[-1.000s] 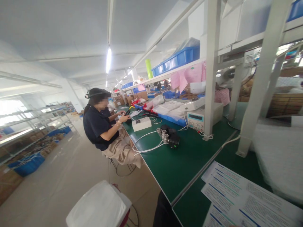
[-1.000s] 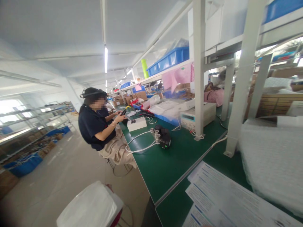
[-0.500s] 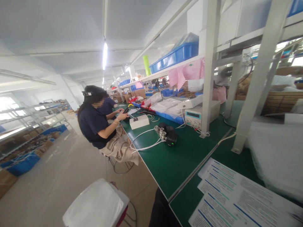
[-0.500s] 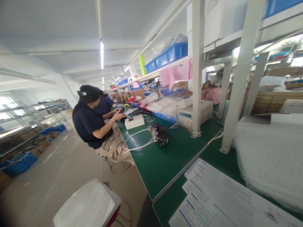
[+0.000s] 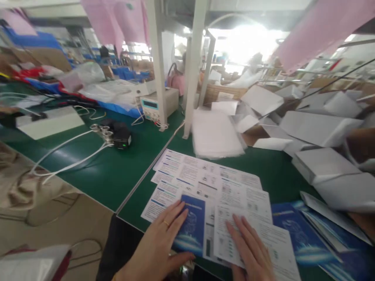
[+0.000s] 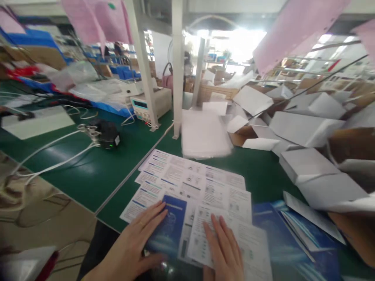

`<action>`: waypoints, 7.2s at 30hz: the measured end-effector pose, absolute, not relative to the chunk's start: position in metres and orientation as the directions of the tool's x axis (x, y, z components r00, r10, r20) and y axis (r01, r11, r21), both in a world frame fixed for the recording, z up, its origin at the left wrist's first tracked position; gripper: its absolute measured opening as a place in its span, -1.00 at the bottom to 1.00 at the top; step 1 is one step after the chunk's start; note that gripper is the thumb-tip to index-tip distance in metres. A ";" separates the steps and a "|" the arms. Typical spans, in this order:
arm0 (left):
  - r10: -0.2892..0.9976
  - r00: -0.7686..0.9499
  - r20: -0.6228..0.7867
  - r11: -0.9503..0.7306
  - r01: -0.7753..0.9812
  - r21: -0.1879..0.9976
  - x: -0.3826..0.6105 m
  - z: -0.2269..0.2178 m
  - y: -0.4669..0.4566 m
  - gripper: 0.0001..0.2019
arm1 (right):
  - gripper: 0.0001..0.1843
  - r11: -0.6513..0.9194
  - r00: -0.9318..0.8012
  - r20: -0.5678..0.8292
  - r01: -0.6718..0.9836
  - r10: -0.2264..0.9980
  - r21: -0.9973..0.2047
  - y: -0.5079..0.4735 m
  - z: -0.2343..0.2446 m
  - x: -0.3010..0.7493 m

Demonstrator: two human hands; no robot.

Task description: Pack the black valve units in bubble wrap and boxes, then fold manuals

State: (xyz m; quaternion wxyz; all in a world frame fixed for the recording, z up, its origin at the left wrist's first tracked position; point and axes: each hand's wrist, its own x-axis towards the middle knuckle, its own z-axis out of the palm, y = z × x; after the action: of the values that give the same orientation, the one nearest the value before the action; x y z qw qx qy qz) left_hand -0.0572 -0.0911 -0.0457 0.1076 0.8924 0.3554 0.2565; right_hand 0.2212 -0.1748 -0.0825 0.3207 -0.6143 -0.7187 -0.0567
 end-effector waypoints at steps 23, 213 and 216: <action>0.644 0.597 0.479 -0.758 0.583 0.292 -0.040 -0.025 -0.080 -0.66 | -0.33 0.168 0.106 0.471 0.848 0.876 -0.503 -0.165 -0.062 0.184; 0.717 0.645 0.264 -0.691 0.706 0.154 0.005 -0.032 -0.073 -0.52 | -0.60 0.338 -0.285 0.416 0.939 0.864 -0.057 -0.142 -0.036 0.215; 0.719 0.644 0.263 -0.687 0.715 0.127 0.007 -0.031 -0.073 -0.53 | -0.59 0.275 -0.236 0.375 0.960 0.897 -0.053 -0.132 -0.036 0.220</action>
State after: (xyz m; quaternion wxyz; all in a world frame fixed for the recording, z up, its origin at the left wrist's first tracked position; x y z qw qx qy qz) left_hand 0.0067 -0.0730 -0.0314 0.0057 0.9065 0.3954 0.1478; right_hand 0.2204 -0.1318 -0.0362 0.1682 -0.5948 -0.7804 -0.0943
